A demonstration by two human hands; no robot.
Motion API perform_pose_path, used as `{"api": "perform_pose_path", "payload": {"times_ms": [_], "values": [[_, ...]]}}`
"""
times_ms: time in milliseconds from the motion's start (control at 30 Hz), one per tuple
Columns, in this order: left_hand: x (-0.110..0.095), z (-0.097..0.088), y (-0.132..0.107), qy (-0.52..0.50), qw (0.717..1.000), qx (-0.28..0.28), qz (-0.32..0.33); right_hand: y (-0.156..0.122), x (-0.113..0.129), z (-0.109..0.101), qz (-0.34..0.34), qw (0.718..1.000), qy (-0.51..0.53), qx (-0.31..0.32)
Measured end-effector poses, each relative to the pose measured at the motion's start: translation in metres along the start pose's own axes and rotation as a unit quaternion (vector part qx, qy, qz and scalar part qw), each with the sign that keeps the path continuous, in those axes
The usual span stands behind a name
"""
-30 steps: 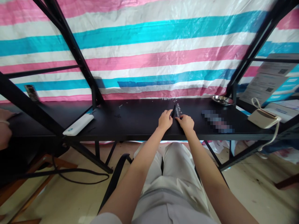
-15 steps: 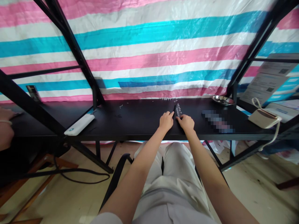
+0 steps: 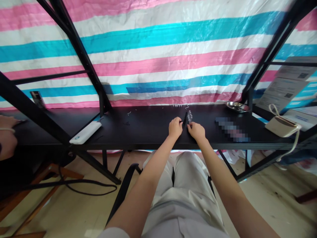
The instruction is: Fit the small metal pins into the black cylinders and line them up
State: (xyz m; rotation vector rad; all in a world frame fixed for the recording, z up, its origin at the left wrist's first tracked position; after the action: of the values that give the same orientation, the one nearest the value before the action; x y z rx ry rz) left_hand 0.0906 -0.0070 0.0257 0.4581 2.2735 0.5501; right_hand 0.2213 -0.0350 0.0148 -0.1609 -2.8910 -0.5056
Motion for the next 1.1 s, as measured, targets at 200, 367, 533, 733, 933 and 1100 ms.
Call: {"api": "perform_pose_path", "payload": {"times_ms": [200, 367, 533, 733, 933, 1100], "values": [[0.014, -0.005, 0.006, -0.157, 0.982, -0.100, -0.029, 0.000, 0.011, 0.004, -0.074, 0.996, -0.045, 0.009], [0.015, -0.005, 0.008, -0.230, 0.968, -0.095, -0.032, 0.001, 0.013, 0.005, -0.087, 0.994, -0.059, 0.016], [0.014, -0.006, 0.007, -0.237, 0.967, -0.093, -0.029, 0.002, 0.014, 0.006, -0.108, 0.992, -0.057, 0.014], [0.013, -0.007, 0.006, -0.226, 0.968, -0.109, -0.014, 0.003, 0.013, 0.009, -0.132, 0.990, -0.049, 0.000], [0.011, -0.007, 0.004, -0.211, 0.971, -0.112, 0.010, 0.002, 0.014, 0.008, -0.146, 0.989, -0.033, -0.006], [0.007, -0.011, 0.002, -0.195, 0.974, -0.114, 0.031, 0.003, 0.013, 0.010, -0.149, 0.989, -0.016, -0.012]]}}
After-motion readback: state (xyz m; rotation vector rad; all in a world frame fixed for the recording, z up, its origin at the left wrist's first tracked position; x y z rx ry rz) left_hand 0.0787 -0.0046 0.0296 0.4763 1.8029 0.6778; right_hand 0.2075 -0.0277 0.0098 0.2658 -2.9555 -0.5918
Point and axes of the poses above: each hand's wrist, its own y-axis towards the middle knuckle, its own z-axis out of the palm, x = y × z, the point moved 4 cm from there along y, towards the middle knuckle, and after that the axes turned 5 degrees about -z, right-handed, at the moved point
